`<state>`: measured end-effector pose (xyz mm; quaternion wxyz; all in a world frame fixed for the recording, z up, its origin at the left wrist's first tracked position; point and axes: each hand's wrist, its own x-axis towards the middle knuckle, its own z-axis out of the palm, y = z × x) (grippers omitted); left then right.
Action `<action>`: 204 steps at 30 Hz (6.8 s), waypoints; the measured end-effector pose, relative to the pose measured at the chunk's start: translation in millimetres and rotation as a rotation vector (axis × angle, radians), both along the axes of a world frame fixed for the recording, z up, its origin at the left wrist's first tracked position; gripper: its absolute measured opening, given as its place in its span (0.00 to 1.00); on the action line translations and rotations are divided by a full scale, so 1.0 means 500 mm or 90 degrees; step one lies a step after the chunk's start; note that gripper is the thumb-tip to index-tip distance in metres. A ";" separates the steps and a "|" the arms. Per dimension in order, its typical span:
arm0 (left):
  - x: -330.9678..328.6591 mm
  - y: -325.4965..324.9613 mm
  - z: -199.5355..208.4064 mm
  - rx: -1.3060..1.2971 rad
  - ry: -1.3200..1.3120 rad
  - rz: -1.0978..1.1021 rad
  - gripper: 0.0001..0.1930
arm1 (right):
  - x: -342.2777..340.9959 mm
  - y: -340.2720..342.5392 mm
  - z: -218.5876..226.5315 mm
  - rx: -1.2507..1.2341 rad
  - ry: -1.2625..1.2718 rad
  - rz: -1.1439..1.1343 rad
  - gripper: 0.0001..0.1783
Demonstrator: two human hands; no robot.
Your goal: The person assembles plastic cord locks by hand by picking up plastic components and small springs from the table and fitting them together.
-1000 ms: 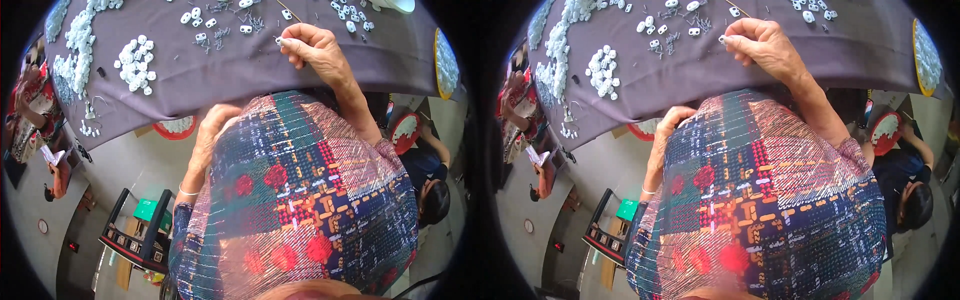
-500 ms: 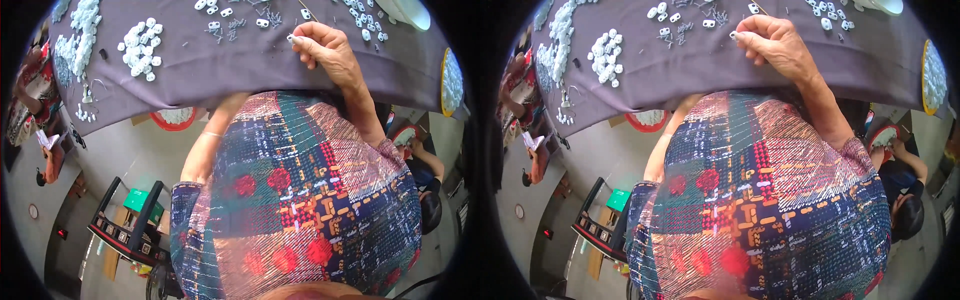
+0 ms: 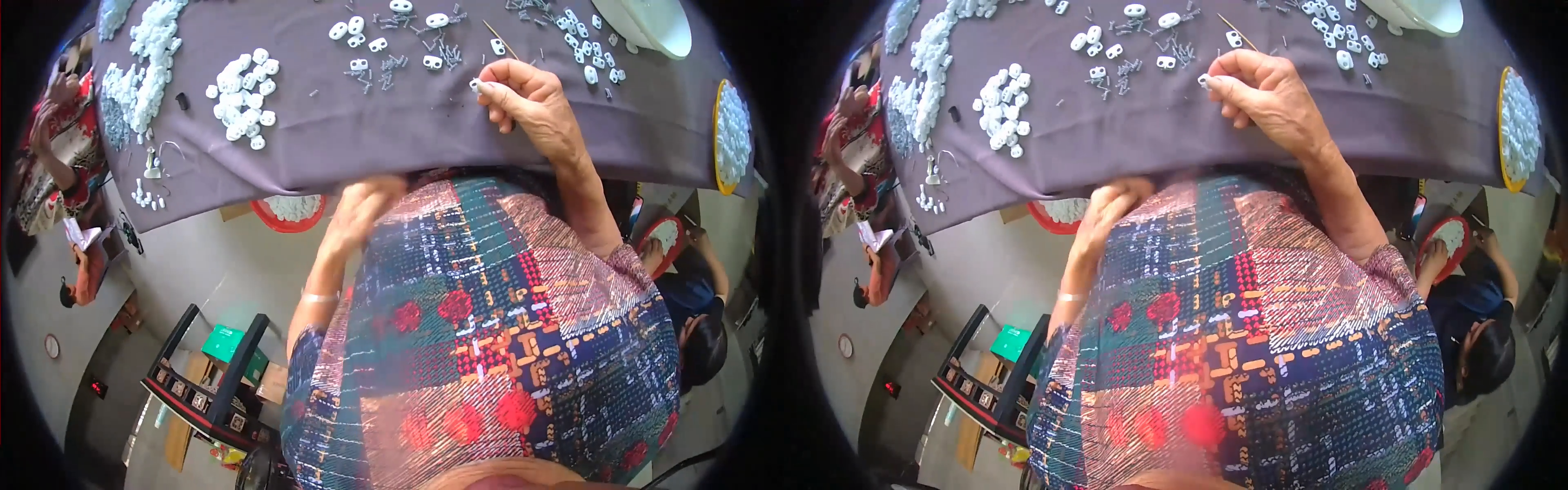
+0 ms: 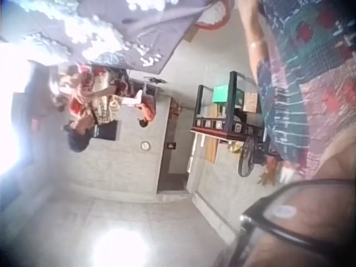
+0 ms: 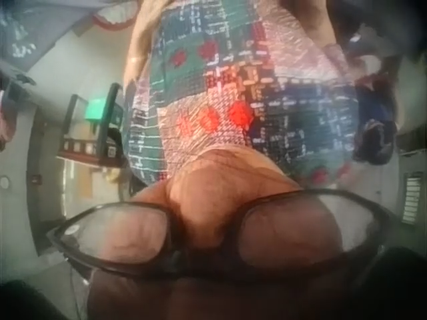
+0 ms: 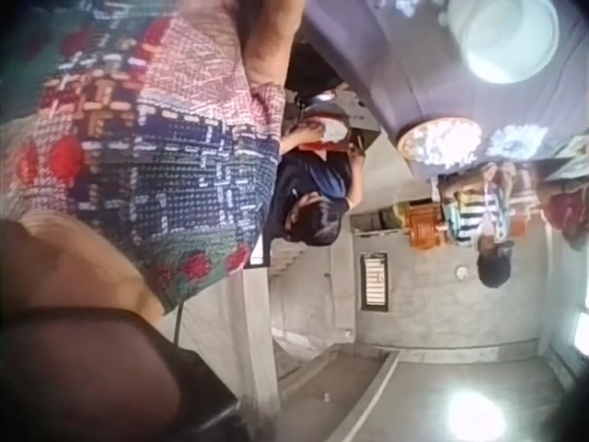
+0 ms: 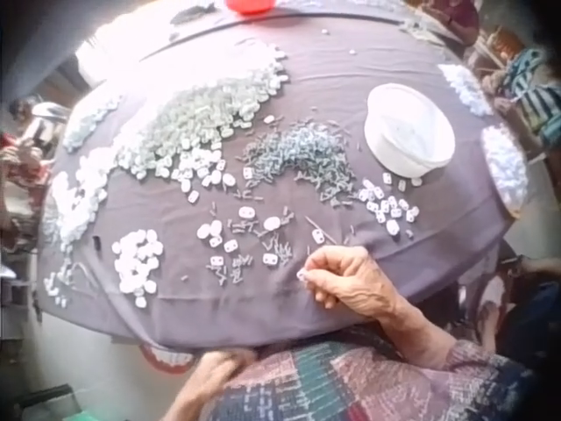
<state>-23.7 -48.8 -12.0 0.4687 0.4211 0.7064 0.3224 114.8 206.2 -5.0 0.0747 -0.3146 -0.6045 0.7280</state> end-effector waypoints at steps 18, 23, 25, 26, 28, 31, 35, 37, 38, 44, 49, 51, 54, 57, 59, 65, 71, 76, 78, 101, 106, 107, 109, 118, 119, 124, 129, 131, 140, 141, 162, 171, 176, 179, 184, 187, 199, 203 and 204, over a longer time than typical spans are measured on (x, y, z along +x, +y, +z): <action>0.006 0.173 0.004 0.271 0.622 0.264 0.18 | 0.006 -0.007 0.004 -0.028 0.002 -0.028 0.09; 0.008 0.163 0.019 0.220 0.603 0.282 0.14 | 0.002 -0.001 0.008 -0.023 0.000 -0.014 0.10; 0.009 0.200 0.027 0.256 0.604 0.251 0.12 | 0.002 -0.001 0.007 -0.032 0.004 -0.011 0.10; 0.010 0.216 0.027 0.257 0.604 0.251 0.12 | 0.001 -0.001 0.007 -0.031 0.005 -0.011 0.10; 0.014 0.245 0.023 0.226 0.584 0.237 0.11 | 0.001 -0.003 0.010 -0.031 -0.003 -0.010 0.09; 0.010 0.259 0.016 0.194 0.590 0.230 0.09 | 0.003 -0.006 0.012 -0.044 0.002 -0.016 0.09; 0.009 0.263 0.012 0.211 0.604 0.223 0.07 | 0.003 -0.006 0.013 -0.044 0.002 -0.012 0.09; 0.008 0.260 0.010 0.236 0.617 0.214 0.08 | 0.004 -0.004 0.010 -0.039 0.001 -0.009 0.09; 0.006 0.254 0.009 0.295 0.549 0.236 0.07 | 0.005 -0.004 0.011 -0.038 0.001 -0.010 0.09; 0.018 0.221 0.070 0.161 -0.217 0.493 0.06 | -0.001 -0.011 0.033 -0.067 -0.006 -0.035 0.08; 0.031 0.203 0.080 0.211 -0.323 0.507 0.07 | -0.024 -0.032 0.074 -0.121 0.062 0.038 0.09; 0.036 0.202 0.095 0.219 -0.309 0.502 0.07 | -0.029 -0.043 0.091 -0.102 0.048 0.033 0.09; 0.040 0.196 0.105 0.238 -0.266 0.486 0.08 | -0.033 -0.055 0.104 -0.079 0.030 0.030 0.08; 0.044 0.192 0.114 0.236 -0.227 0.472 0.08 | -0.031 -0.062 0.112 -0.067 0.020 0.029 0.08; 0.047 0.189 0.116 0.226 -0.212 0.472 0.08 | -0.031 -0.066 0.112 -0.059 0.018 0.031 0.08; 0.055 0.182 0.114 0.229 -0.190 0.458 0.09 | -0.026 -0.075 0.111 -0.062 0.003 0.036 0.08; 0.061 0.177 0.112 0.214 -0.094 0.429 0.09 | -0.022 -0.078 0.111 -0.028 -0.007 0.047 0.08; 0.066 0.173 0.105 0.230 -0.017 0.433 0.06 | -0.019 -0.084 0.113 -0.025 -0.030 0.055 0.08; 0.066 0.171 0.104 0.214 -0.041 0.440 0.06 | -0.016 -0.086 0.108 -0.042 -0.027 0.052 0.08; 0.050 0.169 0.066 0.132 -0.391 0.506 0.11 | -0.026 -0.089 0.070 -0.123 -0.010 0.010 0.09; 0.049 0.166 0.058 0.079 -0.397 0.479 0.08 | -0.029 -0.093 0.057 -0.117 -0.027 0.018 0.09; 0.049 0.166 0.057 0.078 -0.397 0.480 0.08 | -0.029 -0.093 0.056 -0.123 -0.026 0.017 0.09; 0.050 0.169 0.051 0.117 -0.462 0.533 0.08 | -0.030 -0.091 0.053 -0.124 -0.028 0.004 0.09; 0.035 0.166 0.039 0.218 0.362 0.275 0.10 | -0.010 -0.059 0.031 -0.116 -0.026 -0.084 0.09; 0.033 0.169 0.038 0.223 0.381 0.216 0.10 | -0.008 -0.057 0.030 -0.111 -0.025 -0.082 0.09; 0.035 0.197 0.027 0.227 0.442 0.090 0.08 | -0.007 -0.061 0.027 -0.126 0.004 -0.077 0.09; 0.031 0.201 0.025 0.213 0.444 0.054 0.07 | 0.000 -0.058 0.022 -0.117 0.006 -0.075 0.10; 0.029 0.198 0.017 0.288 0.337 0.153 0.07 | -0.001 -0.059 0.026 -0.109 -0.003 -0.069 0.09; 0.012 0.189 0.047 0.222 0.323 0.232 0.07 | -0.005 -0.063 0.037 -0.117 -0.008 -0.060 0.08; 0.012 0.189 0.052 0.215 0.305 0.241 0.07 | -0.003 -0.062 0.036 -0.116 -0.006 -0.061 0.08; 0.043 0.160 0.055 0.155 -0.632 0.572 0.09 | -0.023 -0.097 0.094 -0.046 -0.003 -0.039 0.08; 0.062 0.167 0.066 0.228 -0.555 0.576 0.09 | -0.024 -0.109 0.091 -0.068 0.011 -0.051 0.07; 0.067 0.172 0.070 0.229 -0.497 0.576 0.08 | -0.023 -0.108 0.086 -0.055 0.013 -0.044 0.08; 0.067 0.172 0.068 0.227 -0.476 0.576 0.07 | -0.025 -0.107 0.084 -0.052 0.007 -0.039 0.08; 0.067 0.175 0.064 0.225 -0.459 0.577 0.08 | -0.024 -0.105 0.081 -0.070 0.011 -0.054 0.08; 0.065 0.176 0.062 0.216 -0.450 0.579 0.08 | -0.027 -0.104 0.081 -0.061 0.005 -0.043 0.08; 0.071 0.176 0.067 0.243 -0.361 0.583 0.07 | -0.034 -0.105 0.080 -0.047 -0.006 -0.022 0.07; 0.076 0.178 0.072 0.233 -0.309 0.603 0.07 | -0.036 -0.106 0.077 -0.053 -0.012 -0.021 0.07; 0.077 0.178 0.072 0.233 -0.290 0.604 0.07 | -0.036 -0.106 0.076 -0.053 -0.010 -0.021 0.07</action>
